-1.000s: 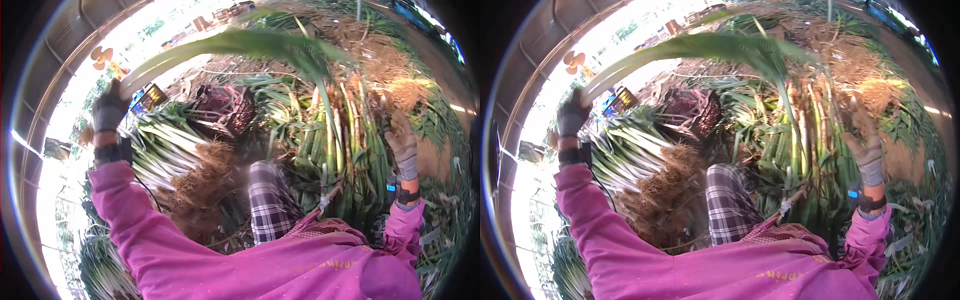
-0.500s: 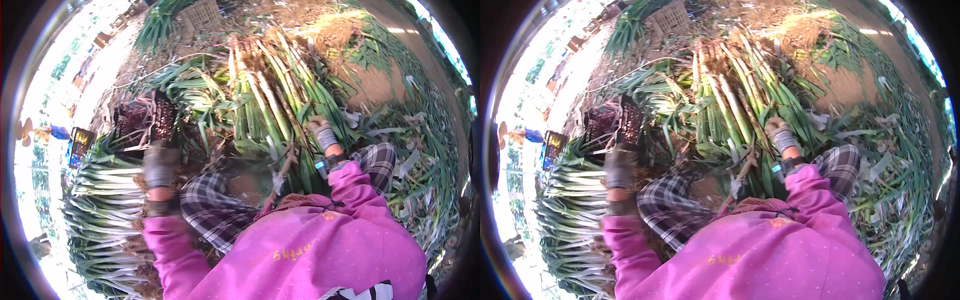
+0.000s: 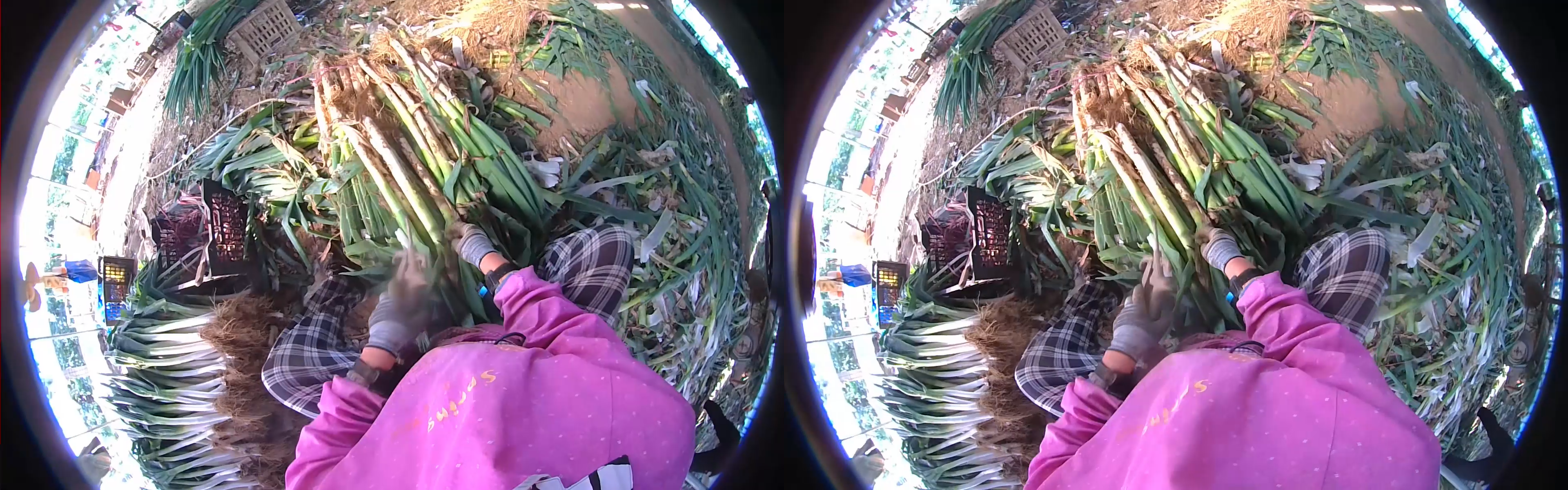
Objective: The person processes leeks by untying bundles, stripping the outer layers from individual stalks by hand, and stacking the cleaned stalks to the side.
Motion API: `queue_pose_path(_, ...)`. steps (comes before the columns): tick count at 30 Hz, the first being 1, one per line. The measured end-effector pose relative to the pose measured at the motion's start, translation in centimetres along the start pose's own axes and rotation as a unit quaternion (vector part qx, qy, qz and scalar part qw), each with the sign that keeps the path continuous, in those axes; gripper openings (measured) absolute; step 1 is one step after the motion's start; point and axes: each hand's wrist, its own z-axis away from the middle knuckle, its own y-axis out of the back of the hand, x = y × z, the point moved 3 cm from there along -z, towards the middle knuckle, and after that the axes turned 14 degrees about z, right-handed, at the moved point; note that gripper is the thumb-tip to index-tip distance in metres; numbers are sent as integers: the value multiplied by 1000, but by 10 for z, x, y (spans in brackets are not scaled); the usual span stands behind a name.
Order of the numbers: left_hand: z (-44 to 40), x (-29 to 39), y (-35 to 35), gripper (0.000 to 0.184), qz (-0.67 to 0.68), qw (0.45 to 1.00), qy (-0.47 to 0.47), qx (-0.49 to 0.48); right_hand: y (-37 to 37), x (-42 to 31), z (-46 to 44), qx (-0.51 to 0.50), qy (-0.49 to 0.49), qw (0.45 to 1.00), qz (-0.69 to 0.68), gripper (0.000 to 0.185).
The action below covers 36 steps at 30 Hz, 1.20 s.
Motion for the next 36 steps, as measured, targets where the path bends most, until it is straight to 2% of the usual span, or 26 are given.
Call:
queue_pose_path(1, 6, -14, -3, 73, 1, 1000, 9, 25, 0, -5, 4, 21, 4, 1000, 3, 18)
queue_pose_path(4, 6, -39, -4, 49, 43, 997, 55, 18, -4, -25, 4, 75, 49, 996, 3, 17)
queue_pose_path(6, -1, -35, -8, 65, -1, 999, 39, -15, -15, -38, 4, 87, 116, 989, -10, 17)
queue_pose_path(7, -5, -21, -2, 73, -21, 999, 32, -31, -25, -44, 3, 74, 96, 992, -43, 19)
queue_pose_path(9, -11, 36, 36, 73, -18, 998, 20, -50, -46, -47, -9, 107, 130, 986, -1, 27)
queue_pose_path(10, -21, 19, 32, 72, -15, 999, 25, -28, -51, -54, -15, 127, 138, 982, 14, 30)
queue_pose_path(13, -51, -19, 28, 72, -25, 999, 36, 26, -45, -88, -24, 22, 13, 982, 188, 29)
queue_pose_path(16, -83, -37, 37, 68, -41, 997, 24, 66, -65, -86, -50, -31, 22, 959, 283, 29)
queue_pose_path(17, -89, -32, 49, 67, -54, 996, 22, 65, -73, -85, -57, 39, 22, 957, 288, 26)
queue_pose_path(21, -132, -34, 81, 66, -113, 990, 3, 87, -77, -90, -70, 43, 8, 952, 303, 28)
queue_pose_path(23, -153, -29, 102, 67, -118, 986, 42, 110, -81, -90, -67, 84, 19, 940, 330, 20)
queue_pose_path(24, -165, -29, 112, 61, -117, 987, 49, 94, -82, -89, -66, 104, 24, 933, 344, 18)
queue_pose_path(26, -184, -27, 131, 53, -131, 988, 59, 63, -83, -88, -66, 84, 24, 926, 368, 18)
queue_pose_path(27, -205, -42, 132, 53, -157, 985, 25, 68, -82, -88, -65, 80, 28, 924, 373, 18)
queue_pose_path(28, -217, -44, 140, 53, -148, 985, 43, 75, -79, -91, -64, 76, 33, 922, 377, 18)
queue_pose_path(32, -261, -51, 164, 52, -213, 974, 24, 77, -90, -81, -72, 43, 4, 917, 397, 40)
queue_pose_path(33, -262, -48, 169, 52, -209, 975, 10, 78, -77, -91, -66, 52, 29, 919, 389, 44)
queue_pose_path(36, -253, -54, 164, 51, -223, 972, -27, 69, -54, -105, -56, -53, -17, 941, 334, 39)
